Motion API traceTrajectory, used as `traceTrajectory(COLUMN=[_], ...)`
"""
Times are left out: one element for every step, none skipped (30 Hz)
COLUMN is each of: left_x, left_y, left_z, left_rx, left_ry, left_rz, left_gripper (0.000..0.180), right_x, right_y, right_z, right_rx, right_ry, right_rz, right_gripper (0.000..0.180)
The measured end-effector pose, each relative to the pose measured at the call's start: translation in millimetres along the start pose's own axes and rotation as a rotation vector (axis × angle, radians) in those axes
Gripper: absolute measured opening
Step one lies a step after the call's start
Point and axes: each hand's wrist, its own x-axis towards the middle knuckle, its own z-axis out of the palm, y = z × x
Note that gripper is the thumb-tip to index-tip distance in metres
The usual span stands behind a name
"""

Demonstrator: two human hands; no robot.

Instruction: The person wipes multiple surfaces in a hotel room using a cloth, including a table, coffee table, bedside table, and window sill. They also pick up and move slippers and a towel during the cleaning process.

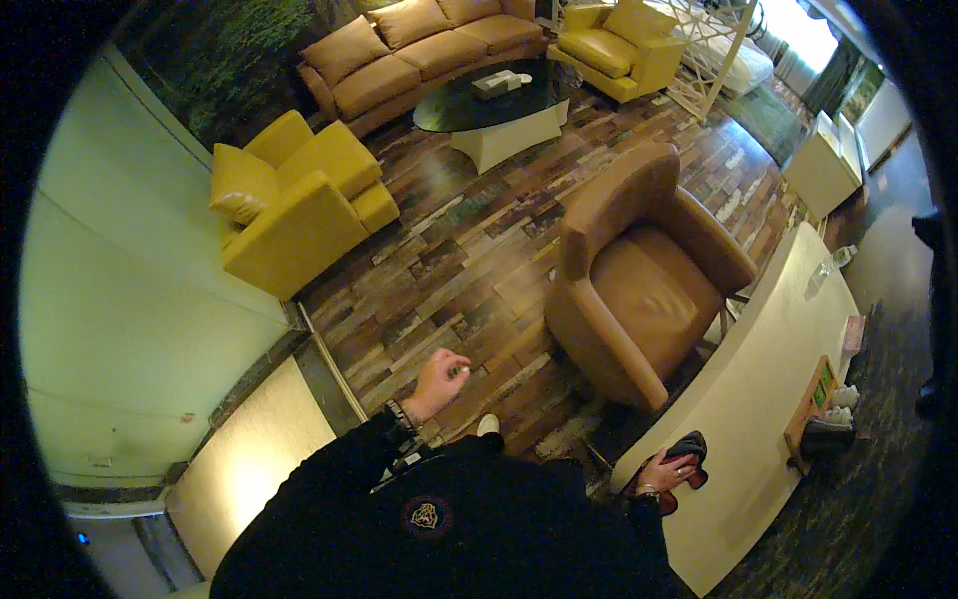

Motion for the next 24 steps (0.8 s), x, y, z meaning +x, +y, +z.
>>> traceTrajectory(left_x=[2.7,7.8,12.8,15.3,18.2,23.6,31.3,41.1,52.2,65.2,78.6,95.9,116.2,135.4,156.5,181.3,202.8,223.7,248.4,271.5,294.6,317.1,337.3,355.2], left_y=[-12.6,-24.8,-35.7,-42.8,-48.3,-53.9,-58.5,-63.0,-66.0,-69.2,-72.6,-75.2,-78.6,-81.7,-83.9,-85.8,-86.9,-87.1,-86.7,-86.4,-86.4,-86.6,-87.0,-86.4], left_z=[-17.1,-40.3,-53.2,-55.3,-54.8,-56.6,-57.7,-59.0,-58.1,-60.2,-62.7,-64.6,-67.1,-69.1,-73.2,-77.1,-80.5,-85.2,-87.1,-88.8,-90.0,-92.5,-93.9,-93.1], left_rx=[-0.004,0.004,0.015,0.037,0.025,0.024,0.02,0.01,-0.003,-0.016,0.006,0.029,0.043,0.073,0.094,0.114,0.141,0.166,0.188,0.149,0.136,0.129,0.123,0.122], left_ry=[0.049,0.055,0.061,0.06,0.086,0.105,0.098,0.109,0.091,0.068,0.062,0.059,0.059,0.05,0.044,0.038,0.01,-0.021,-0.047,-0.024,-0.022,-0.022,-0.018,0.003], left_rz=[-0.016,-0.045,-0.08,-0.172,-0.12,-0.122,-0.158,-0.117,-0.112,-0.112,-0.116,-0.115,-0.111,-0.106,-0.098,-0.085,-0.073,-0.062,-0.042,-0.008,0.003,0.001,-0.001,0.046], left_gripper=[0.018,0.018,0.019,0.019,0.019,0.019,0.019,0.018,0.018,0.018,0.018,0.017,0.017,0.017,0.017,0.017,0.017,0.017,0.017,0.017,0.017,0.017,0.017,0.016], right_x=[2.0,1.4,3.0,3.2,4.9,6.1,8.0,10.2,12.4,15.3,18.5,21.7,25.8,29.5,35.6,41.6,49.0,55.5,65.4,78.9,91.7,106.9,123.5,140.9], right_y=[-9.9,-17.6,-22.1,-25.0,-26.0,-26.4,-26.7,-26.4,-26.8,-26.4,-27.5,-27.2,-29.6,-31.4,-36.6,-43.3,-52.4,-63.0,-76.5,-94.3,-111.5,-128.8,-145.1,-156.9], right_z=[0.9,-0.5,0.0,-1.3,-0.3,0.1,3.2,6.1,11.2,15.8,21.6,25.5,29.5,30.2,30.2,26.9,21.9,14.2,7.4,3.0,-1.6,-5.7,-6.2,-5.1], right_rx=[0.011,-0.045,-0.068,-0.13,-0.087,-0.08,-0.046,-0.163,-0.159,-0.133,-0.126,-0.17,-0.229,-0.22,-0.223,-0.295,-0.359,-0.378,-0.387,-0.374,-0.29,-0.197,-0.102,-0.008], right_ry=[0.111,0.049,0.056,-0.011,0.097,0.134,0.13,0.132,0.146,0.159,0.194,0.146,0.17,0.215,0.203,0.196,0.158,0.109,-0.001,-0.138,-0.091,-0.075,-0.059,-0.042], right_rz=[-0.034,0.028,0.051,0.111,0.074,0.075,0.094,0.087,0.136,0.174,0.2,0.279,0.301,0.292,0.363,0.391,0.454,0.533,0.675,0.824,0.784,0.745,0.702,0.658], right_gripper=[0.079,0.079,0.079,0.078,0.077,0.076,0.075,0.073,0.071,0.071,0.07,0.068,0.067,0.063,0.061,0.06,0.059,0.056,0.053,0.05,0.05,0.049,0.049,0.048])
